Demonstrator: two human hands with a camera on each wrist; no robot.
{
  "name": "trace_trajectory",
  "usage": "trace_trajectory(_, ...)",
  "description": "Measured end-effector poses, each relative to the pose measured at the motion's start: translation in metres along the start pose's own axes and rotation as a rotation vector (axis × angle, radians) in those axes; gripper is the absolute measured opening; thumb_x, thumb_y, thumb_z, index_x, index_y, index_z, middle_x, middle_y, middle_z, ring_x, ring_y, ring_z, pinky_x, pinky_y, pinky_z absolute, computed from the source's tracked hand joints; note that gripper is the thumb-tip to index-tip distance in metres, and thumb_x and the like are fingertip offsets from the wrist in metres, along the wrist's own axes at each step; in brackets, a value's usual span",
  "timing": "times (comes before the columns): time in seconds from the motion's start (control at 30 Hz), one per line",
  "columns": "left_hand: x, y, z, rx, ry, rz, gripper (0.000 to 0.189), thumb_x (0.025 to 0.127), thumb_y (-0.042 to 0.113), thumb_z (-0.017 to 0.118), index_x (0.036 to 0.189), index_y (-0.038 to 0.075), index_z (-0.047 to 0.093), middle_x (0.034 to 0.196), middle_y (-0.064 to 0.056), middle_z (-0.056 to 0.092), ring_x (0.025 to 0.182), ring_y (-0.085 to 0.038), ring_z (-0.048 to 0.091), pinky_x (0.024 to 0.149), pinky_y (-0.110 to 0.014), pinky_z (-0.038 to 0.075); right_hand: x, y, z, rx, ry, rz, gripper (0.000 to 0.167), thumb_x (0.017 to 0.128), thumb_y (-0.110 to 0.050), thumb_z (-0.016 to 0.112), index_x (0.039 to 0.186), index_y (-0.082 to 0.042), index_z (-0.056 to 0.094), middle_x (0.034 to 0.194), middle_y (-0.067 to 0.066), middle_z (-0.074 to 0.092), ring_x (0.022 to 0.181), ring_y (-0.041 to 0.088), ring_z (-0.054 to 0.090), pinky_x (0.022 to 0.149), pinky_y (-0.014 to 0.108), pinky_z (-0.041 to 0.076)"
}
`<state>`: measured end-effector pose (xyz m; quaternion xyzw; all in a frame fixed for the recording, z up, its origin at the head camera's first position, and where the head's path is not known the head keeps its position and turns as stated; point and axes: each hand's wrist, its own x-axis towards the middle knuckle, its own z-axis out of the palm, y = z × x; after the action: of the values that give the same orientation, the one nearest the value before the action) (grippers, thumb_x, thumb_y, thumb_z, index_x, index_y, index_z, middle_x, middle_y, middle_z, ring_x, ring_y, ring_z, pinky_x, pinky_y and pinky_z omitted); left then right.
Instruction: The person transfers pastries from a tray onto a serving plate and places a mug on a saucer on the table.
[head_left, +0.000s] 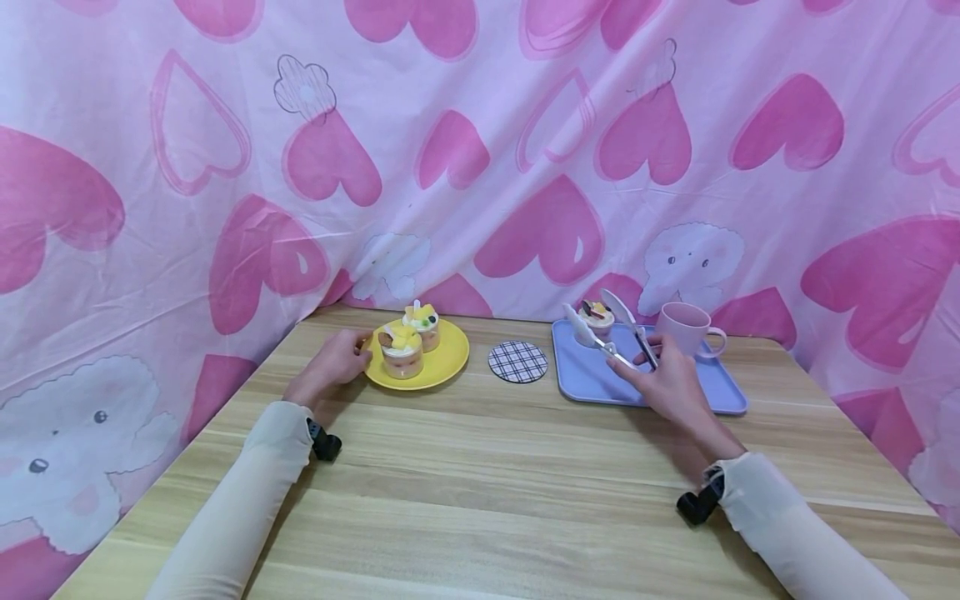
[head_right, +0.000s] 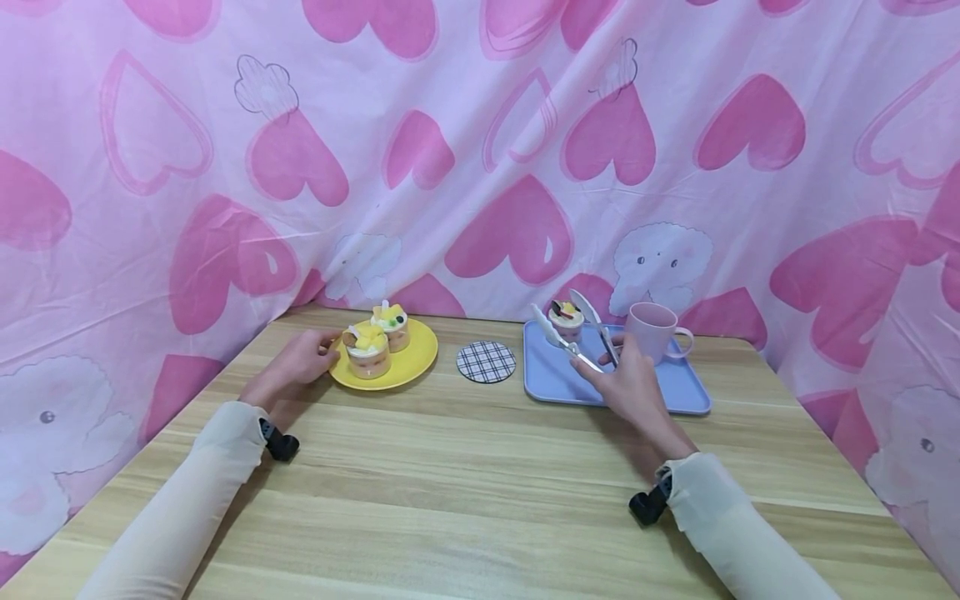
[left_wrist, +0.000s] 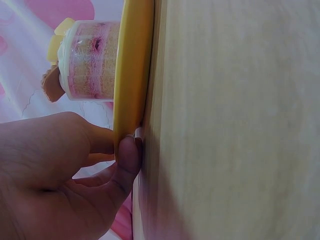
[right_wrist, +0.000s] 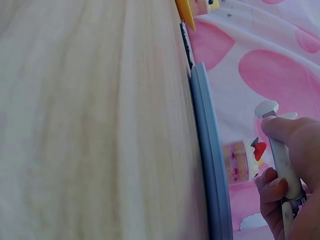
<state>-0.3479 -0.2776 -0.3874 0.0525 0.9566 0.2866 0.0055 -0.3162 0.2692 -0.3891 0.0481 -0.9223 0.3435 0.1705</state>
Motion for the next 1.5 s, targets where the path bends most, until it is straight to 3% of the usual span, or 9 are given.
trace_trajectory(0.63, 0.000, 0.000, -0.001, 0.013, -0.002, -0.014, 0.057, 0.108, 0.007, 0.054, 0.160, -0.011, 0.041, 0.148, -0.034, 0.060, 0.131, -0.039, 0.062, 0.114, -0.054, 0.055, 0.004, 0.009, 0.000, -0.026, -0.069, 0.088, 0.086, 0.093, -0.063, 0.077, 0.139, 0.004, 0.047, 0.106, 0.018, 0.056, 0.095, 0.030, 0.056, 0.070, 0.032, 0.046)
trace_trajectory(0.87, 0.000, 0.000, 0.000, 0.015, 0.000, -0.020, 0.057, 0.108, 0.008, 0.054, 0.160, -0.011, 0.041, 0.149, -0.035, 0.059, 0.132, -0.040, 0.062, 0.114, -0.054, 0.054, 0.007, 0.012, 0.001, -0.012, -0.092, 0.108, 0.089, 0.093, -0.064, 0.077, 0.141, 0.004, 0.046, 0.107, 0.017, 0.058, 0.093, 0.029, 0.057, 0.067, 0.029, 0.047)
trace_trajectory(1.17, 0.001, 0.000, 0.000, 0.012, 0.000, -0.014, 0.057, 0.108, 0.008, 0.054, 0.160, -0.011, 0.041, 0.150, -0.035, 0.058, 0.134, -0.041, 0.061, 0.114, -0.055, 0.054, 0.008, 0.015, 0.002, -0.028, -0.128, 0.128, 0.090, 0.092, -0.066, 0.077, 0.139, 0.006, 0.048, 0.105, 0.017, 0.058, 0.097, 0.031, 0.058, 0.077, 0.035, 0.046)
trace_trajectory(1.5, 0.002, 0.000, 0.000, 0.011, -0.009, -0.023, 0.058, 0.108, 0.008, 0.054, 0.161, -0.010, 0.039, 0.151, -0.035, 0.057, 0.135, -0.041, 0.060, 0.116, -0.055, 0.053, 0.007, 0.016, 0.003, -0.039, -0.141, 0.138, 0.086, 0.092, -0.064, 0.078, 0.132, 0.008, 0.051, 0.100, 0.017, 0.056, 0.095, 0.032, 0.058, 0.073, 0.034, 0.044)
